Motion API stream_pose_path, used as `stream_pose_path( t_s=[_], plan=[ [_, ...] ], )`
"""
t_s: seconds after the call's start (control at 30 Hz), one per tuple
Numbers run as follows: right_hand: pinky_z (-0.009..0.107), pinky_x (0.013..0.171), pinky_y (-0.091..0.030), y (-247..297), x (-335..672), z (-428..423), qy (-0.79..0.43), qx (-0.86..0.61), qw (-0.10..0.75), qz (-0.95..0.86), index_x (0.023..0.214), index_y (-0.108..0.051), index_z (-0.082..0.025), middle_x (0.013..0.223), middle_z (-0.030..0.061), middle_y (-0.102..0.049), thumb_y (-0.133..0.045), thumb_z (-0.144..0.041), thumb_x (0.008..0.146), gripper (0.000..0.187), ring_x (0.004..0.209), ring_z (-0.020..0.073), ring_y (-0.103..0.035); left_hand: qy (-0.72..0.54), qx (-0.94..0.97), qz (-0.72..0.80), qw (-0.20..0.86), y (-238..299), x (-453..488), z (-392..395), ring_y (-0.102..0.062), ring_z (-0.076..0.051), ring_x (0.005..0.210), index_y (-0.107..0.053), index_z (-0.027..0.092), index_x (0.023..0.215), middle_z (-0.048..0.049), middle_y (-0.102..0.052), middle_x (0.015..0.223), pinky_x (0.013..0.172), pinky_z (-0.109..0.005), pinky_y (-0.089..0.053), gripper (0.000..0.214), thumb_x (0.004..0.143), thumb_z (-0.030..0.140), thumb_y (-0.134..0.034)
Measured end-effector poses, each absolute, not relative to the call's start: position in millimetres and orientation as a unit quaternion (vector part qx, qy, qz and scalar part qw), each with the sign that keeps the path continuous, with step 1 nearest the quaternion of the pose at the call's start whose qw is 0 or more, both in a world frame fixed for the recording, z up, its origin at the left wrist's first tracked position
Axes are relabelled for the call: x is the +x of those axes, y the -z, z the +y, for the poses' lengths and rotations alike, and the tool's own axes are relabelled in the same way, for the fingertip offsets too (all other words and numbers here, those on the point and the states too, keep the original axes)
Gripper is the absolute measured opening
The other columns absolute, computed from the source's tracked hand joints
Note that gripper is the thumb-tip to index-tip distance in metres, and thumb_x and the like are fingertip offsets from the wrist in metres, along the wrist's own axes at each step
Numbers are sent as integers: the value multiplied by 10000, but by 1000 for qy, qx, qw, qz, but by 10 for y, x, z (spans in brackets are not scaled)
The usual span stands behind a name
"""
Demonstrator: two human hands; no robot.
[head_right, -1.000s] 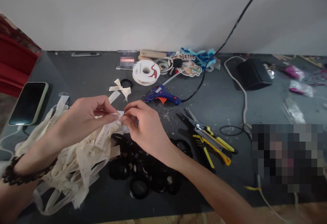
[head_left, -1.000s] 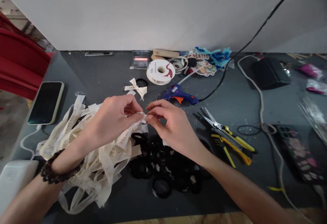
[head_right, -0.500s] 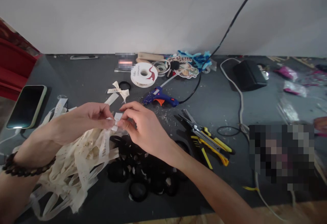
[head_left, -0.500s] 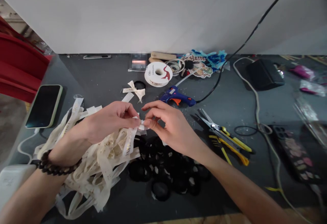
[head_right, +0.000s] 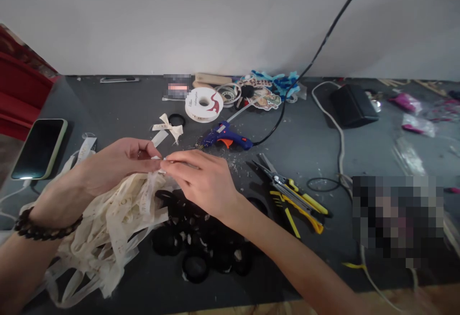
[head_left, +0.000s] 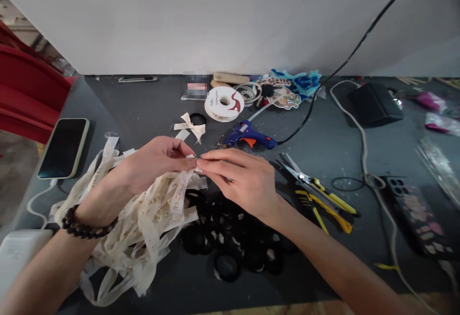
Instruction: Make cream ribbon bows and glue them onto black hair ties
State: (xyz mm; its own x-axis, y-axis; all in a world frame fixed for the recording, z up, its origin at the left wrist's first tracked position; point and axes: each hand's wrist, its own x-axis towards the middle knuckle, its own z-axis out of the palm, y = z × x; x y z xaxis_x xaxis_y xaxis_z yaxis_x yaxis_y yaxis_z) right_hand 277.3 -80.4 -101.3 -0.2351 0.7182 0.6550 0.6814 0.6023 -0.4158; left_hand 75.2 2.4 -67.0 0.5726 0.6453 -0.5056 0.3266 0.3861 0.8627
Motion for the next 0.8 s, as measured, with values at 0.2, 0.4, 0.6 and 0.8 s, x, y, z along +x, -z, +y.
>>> stream_pose_path(
  t_s=[0.2,0.4,0.6,0.8],
  plan=[
    [237,814,-602,996,2722,-827,-75,-453,458,-761,953,-766,-205,998,29,-816,-693,-73,933,152,879,137,-774,-94,528,441,719,665,755,34,-560,-83,653,-710,173,792,33,-677,711,630,-200,-411,185,731,253,-865],
    [241,827,-595,1018,2688,-843,-93,-452,463,-756,969,-753,-230,1002,21,-800,-643,-15,936,244,902,130,-756,-93,521,441,725,672,760,57,-546,-90,625,-703,175,780,30,-651,670,599,-205,-401,222,712,277,-889],
    [237,731,-582,998,2684,-843,-187,-511,463,-700,914,-722,-219,905,1,-779,-694,-85,924,137,815,134,-740,-115,540,416,723,687,748,36,-531,-85,641,-682,209,910,42,-637,715,603,-200,-383,168,811,234,-815],
    [234,773,-584,992,2704,-860,-131,-482,477,-723,971,-768,-222,942,20,-806,-687,-23,897,227,846,140,-763,-141,511,391,752,670,787,2,-547,-76,683,-683,190,843,38,-634,741,648,-196,-407,96,816,164,-772]
  ],
)
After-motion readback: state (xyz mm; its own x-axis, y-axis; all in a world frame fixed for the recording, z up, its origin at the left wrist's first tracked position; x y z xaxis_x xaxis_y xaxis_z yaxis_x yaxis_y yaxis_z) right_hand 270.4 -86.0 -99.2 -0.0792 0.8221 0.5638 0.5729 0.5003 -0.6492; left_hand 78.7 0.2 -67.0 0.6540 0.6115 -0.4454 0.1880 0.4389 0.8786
